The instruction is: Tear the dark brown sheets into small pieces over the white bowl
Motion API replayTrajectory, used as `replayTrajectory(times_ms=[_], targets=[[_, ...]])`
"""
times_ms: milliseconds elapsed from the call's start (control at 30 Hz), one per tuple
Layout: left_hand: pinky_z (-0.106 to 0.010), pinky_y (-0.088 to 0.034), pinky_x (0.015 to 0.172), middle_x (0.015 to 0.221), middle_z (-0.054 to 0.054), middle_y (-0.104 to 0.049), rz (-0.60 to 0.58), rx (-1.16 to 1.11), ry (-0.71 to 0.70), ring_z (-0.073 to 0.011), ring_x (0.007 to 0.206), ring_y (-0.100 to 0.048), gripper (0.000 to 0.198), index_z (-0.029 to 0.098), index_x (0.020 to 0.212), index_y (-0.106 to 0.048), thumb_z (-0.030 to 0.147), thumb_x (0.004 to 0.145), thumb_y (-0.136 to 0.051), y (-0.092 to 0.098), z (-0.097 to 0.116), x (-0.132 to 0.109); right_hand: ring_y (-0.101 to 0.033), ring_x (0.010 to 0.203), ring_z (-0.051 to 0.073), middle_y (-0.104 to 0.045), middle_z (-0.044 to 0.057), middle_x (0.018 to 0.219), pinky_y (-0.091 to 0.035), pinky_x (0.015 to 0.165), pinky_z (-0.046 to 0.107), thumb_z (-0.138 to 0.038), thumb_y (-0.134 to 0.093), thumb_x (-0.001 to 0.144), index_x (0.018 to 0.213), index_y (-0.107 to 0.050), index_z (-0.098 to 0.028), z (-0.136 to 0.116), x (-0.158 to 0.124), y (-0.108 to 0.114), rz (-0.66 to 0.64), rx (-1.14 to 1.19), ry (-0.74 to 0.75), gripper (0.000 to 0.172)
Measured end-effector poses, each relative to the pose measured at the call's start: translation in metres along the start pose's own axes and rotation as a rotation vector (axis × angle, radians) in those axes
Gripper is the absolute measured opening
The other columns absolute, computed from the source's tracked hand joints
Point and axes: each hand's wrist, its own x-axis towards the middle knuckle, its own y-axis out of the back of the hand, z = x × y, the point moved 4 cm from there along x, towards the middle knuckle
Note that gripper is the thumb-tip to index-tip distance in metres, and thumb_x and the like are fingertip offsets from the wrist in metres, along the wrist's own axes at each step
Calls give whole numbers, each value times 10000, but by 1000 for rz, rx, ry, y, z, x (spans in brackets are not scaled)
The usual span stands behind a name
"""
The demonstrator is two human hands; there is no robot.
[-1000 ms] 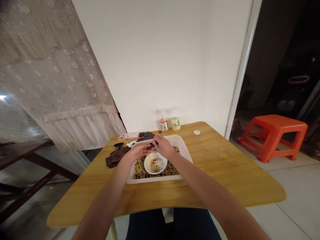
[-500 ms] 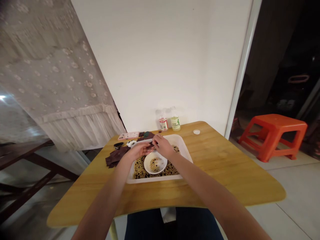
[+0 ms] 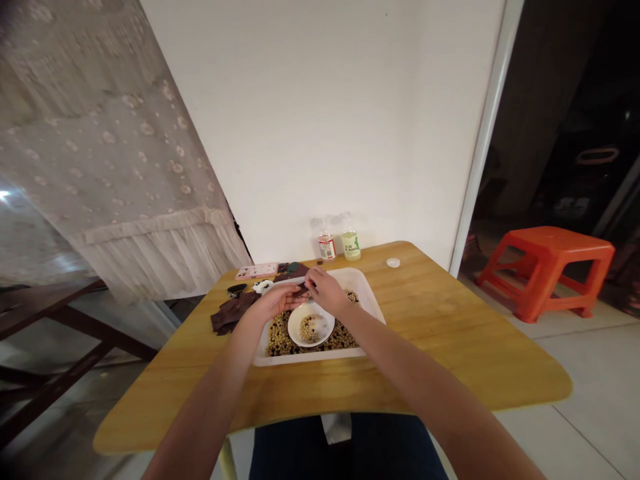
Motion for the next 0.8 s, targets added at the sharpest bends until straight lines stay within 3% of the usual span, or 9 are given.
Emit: replayTrajectory(times_ms=[400, 800], targets=[[-233, -518, 634, 786, -95, -692, 54, 7, 4, -161, 701, -665, 96, 116, 784, -627, 155, 731, -557, 3, 0, 1, -442, 701, 141, -446, 12, 737, -359, 647, 247, -97, -403, 782, 699, -387, -201, -1, 0, 0, -5, -3, -7, 134], [-236, -518, 646, 802, -88, -690, 6, 2, 2, -158, 690, -664, 91, 120, 788, -632, 171, 728, -587, 1, 0, 1, -449, 717, 145, -457, 18, 760, -366, 658, 253, -85, -404, 771, 710, -389, -201, -1, 0, 1, -3, -6, -3, 132]])
